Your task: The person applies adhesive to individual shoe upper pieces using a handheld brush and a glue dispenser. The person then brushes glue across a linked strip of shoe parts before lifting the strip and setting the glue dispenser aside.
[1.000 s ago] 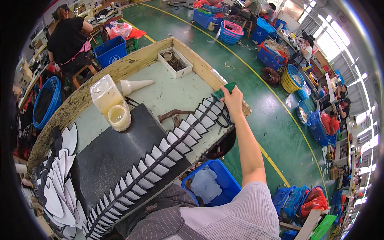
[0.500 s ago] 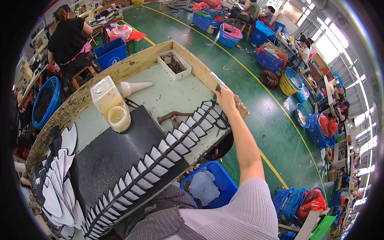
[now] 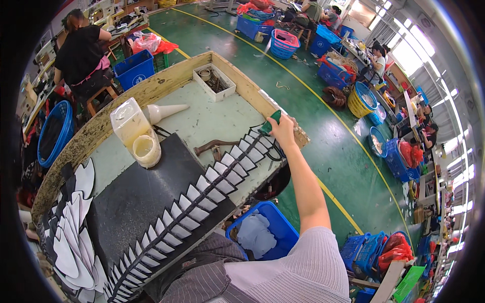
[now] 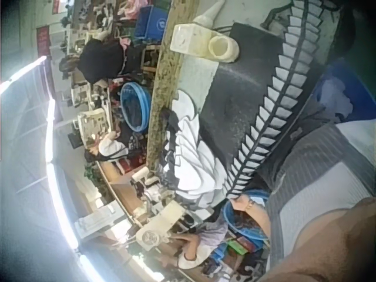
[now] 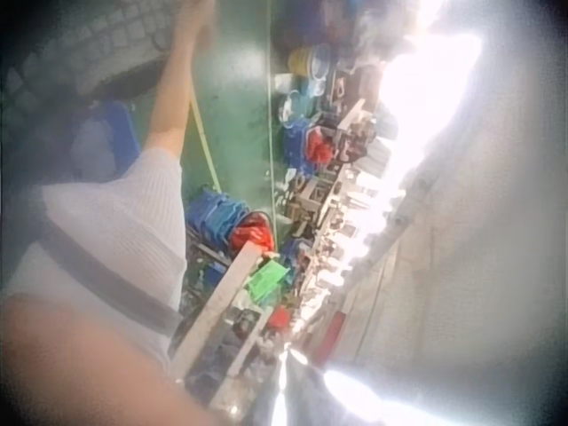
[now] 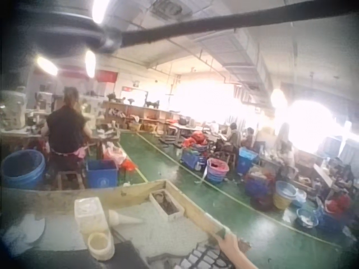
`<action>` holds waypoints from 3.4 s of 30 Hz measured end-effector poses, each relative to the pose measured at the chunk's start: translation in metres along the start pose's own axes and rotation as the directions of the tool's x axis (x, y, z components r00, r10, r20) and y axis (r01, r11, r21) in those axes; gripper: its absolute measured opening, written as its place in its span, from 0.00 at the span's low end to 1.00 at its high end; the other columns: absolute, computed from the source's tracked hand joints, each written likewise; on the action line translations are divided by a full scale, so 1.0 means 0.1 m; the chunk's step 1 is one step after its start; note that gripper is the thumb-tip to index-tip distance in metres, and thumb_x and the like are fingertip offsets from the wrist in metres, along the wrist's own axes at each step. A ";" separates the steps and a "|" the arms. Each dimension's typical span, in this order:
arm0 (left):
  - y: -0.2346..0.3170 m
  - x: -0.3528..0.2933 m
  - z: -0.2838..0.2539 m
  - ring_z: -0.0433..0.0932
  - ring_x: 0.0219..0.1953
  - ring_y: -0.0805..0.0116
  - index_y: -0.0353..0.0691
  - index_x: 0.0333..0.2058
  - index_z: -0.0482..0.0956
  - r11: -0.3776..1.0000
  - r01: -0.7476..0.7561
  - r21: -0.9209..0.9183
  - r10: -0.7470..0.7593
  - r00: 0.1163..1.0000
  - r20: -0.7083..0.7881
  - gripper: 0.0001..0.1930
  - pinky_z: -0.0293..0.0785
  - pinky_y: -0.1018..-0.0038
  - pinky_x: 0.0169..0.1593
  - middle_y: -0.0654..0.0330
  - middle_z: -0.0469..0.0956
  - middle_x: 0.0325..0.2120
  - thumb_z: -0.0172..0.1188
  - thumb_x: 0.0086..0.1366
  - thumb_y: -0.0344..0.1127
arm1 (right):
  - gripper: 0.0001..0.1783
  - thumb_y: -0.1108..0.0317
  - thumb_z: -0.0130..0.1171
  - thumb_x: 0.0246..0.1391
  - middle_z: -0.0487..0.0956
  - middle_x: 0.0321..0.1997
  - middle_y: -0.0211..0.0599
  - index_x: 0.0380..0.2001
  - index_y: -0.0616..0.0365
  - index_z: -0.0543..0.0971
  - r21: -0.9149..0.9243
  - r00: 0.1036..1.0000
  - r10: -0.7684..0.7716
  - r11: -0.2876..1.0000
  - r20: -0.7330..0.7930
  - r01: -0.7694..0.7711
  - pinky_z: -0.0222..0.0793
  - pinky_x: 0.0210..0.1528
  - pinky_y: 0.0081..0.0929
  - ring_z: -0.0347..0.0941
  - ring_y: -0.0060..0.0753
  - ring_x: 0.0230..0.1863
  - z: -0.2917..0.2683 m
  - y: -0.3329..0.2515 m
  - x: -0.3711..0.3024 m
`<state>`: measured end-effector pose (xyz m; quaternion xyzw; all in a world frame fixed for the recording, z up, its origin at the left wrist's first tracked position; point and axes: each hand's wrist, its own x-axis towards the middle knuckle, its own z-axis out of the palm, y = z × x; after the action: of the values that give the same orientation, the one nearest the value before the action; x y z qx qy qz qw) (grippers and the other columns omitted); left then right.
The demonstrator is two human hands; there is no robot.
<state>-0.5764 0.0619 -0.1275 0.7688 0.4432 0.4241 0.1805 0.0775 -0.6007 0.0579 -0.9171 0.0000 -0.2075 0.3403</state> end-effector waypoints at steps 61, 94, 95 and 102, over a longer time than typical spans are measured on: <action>-0.43 0.26 0.08 0.72 0.16 0.55 0.38 0.23 0.76 0.996 -0.078 -0.047 0.078 0.997 0.015 0.15 0.67 0.65 0.21 0.54 0.74 0.16 0.56 0.50 0.45 | 0.28 0.59 0.64 0.37 0.75 0.31 0.48 0.42 0.59 0.68 -0.161 0.874 0.393 0.919 0.285 -0.361 0.70 0.34 0.29 0.74 0.39 0.32 -0.59 0.26 -0.85; -0.39 0.27 0.08 0.73 0.27 0.58 0.32 0.26 0.74 0.966 0.184 -0.182 -0.156 0.975 0.160 0.11 0.69 0.68 0.31 0.49 0.76 0.25 0.53 0.50 0.35 | 0.12 0.70 0.60 0.46 0.75 0.29 0.37 0.34 0.63 0.72 0.640 0.955 0.296 0.738 -0.019 -0.216 0.71 0.28 0.20 0.73 0.24 0.30 -0.86 -0.03 -0.77; -0.38 0.26 0.09 0.73 0.26 0.58 0.31 0.25 0.73 0.965 0.175 -0.196 -0.146 0.977 0.153 0.11 0.69 0.68 0.31 0.48 0.76 0.25 0.54 0.49 0.36 | 0.08 0.70 0.57 0.51 0.76 0.24 0.34 0.29 0.65 0.74 0.657 0.936 0.337 0.728 -0.098 -0.194 0.70 0.20 0.16 0.72 0.20 0.22 -0.73 -0.08 -0.75; -0.36 0.20 0.15 0.72 0.16 0.55 0.34 0.24 0.75 0.970 -0.022 -0.242 0.022 1.000 -0.001 0.12 0.68 0.66 0.21 0.50 0.75 0.16 0.53 0.53 0.39 | 0.08 0.71 0.56 0.50 0.74 0.22 0.38 0.29 0.68 0.74 0.280 0.945 0.238 0.945 -0.223 -0.172 0.69 0.15 0.20 0.73 0.25 0.18 -0.45 0.12 -0.60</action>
<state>-0.5780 0.1001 -0.1501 0.7462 0.3793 0.4766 0.2687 0.0069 -0.6297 0.0581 -0.8261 0.1127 -0.2844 0.4732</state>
